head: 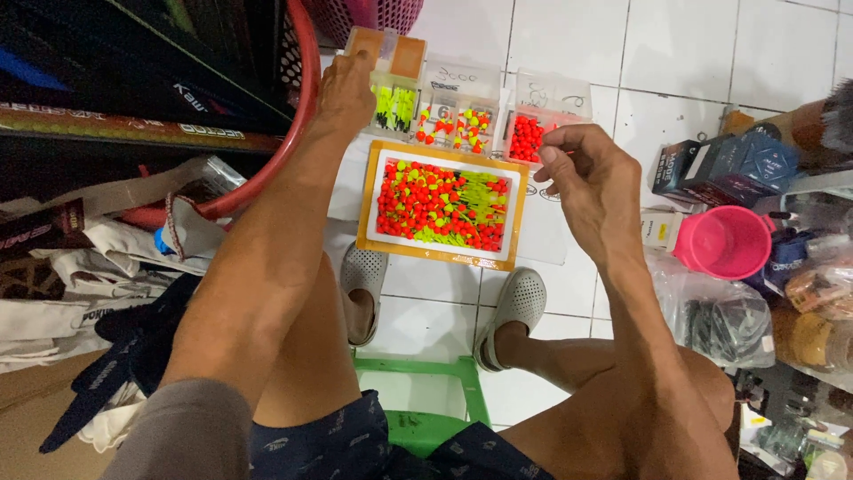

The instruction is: Assembling fishing lures by threading hooks through soft plastic bodies.

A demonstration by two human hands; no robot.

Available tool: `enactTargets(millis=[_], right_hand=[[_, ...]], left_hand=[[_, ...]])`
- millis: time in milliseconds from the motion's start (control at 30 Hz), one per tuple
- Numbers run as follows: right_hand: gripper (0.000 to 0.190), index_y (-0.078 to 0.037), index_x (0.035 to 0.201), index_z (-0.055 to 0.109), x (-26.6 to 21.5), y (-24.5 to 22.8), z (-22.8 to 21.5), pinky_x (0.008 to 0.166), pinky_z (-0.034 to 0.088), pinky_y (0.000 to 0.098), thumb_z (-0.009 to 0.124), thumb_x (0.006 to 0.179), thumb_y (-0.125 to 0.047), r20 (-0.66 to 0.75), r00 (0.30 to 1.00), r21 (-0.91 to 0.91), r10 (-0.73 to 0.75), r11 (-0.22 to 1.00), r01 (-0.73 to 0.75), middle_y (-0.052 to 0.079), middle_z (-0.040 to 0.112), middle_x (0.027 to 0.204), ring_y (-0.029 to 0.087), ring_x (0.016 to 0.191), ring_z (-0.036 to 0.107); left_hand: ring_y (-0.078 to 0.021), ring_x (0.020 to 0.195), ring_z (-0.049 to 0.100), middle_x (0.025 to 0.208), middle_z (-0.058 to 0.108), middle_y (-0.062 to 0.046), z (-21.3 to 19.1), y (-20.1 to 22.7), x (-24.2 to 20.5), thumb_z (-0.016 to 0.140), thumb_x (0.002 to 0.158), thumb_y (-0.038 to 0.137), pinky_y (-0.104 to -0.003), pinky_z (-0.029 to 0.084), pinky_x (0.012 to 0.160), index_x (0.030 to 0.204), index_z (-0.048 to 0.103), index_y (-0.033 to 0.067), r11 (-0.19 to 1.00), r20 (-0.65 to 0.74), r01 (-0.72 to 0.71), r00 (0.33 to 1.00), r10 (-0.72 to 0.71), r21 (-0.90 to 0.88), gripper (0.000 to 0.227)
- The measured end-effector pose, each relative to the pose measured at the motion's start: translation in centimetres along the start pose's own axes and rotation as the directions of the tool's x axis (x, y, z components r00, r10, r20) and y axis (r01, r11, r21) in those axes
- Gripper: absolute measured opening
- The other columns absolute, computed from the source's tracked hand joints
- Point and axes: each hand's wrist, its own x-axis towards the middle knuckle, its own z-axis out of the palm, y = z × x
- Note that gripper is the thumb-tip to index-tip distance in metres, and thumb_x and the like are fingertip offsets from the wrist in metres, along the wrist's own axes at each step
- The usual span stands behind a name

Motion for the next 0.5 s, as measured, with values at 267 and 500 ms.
enactTargets(millis=[267,500], right_hand=[[0.014,-0.004,0.111,0.070,0.5,1.9,0.2,0.070,0.052,0.0326,0.062,0.102,-0.010,0.146,0.982,-0.293,-0.119,0.943,0.158,0.009,0.070,0.091,0.019,0.076,0.064],[0.012,-0.012,0.098,0.077,0.4,6.9,2.2,0.067,0.049,0.0466,0.065,0.096,-0.011,0.426,0.902,-0.642,-0.073,0.678,0.359,0.007,0.073,0.094,0.035,0.084,0.068]], left_hand=[[-0.0458,0.066,0.066,0.073,0.069,-0.018,-9.5,13.9,-5.1,0.050,0.088,-0.009,-0.061,0.047,0.056,0.096,0.062,0.0097,0.938,-0.152,-0.338,0.934,0.324,-0.080,0.023],[-0.0538,0.070,0.055,0.072,0.066,-0.020,-16.4,20.1,-11.5,0.043,0.103,0.034,-0.058,0.040,0.060,0.086,0.057,0.0107,0.840,-0.071,-0.416,0.905,0.419,-0.349,0.032]])
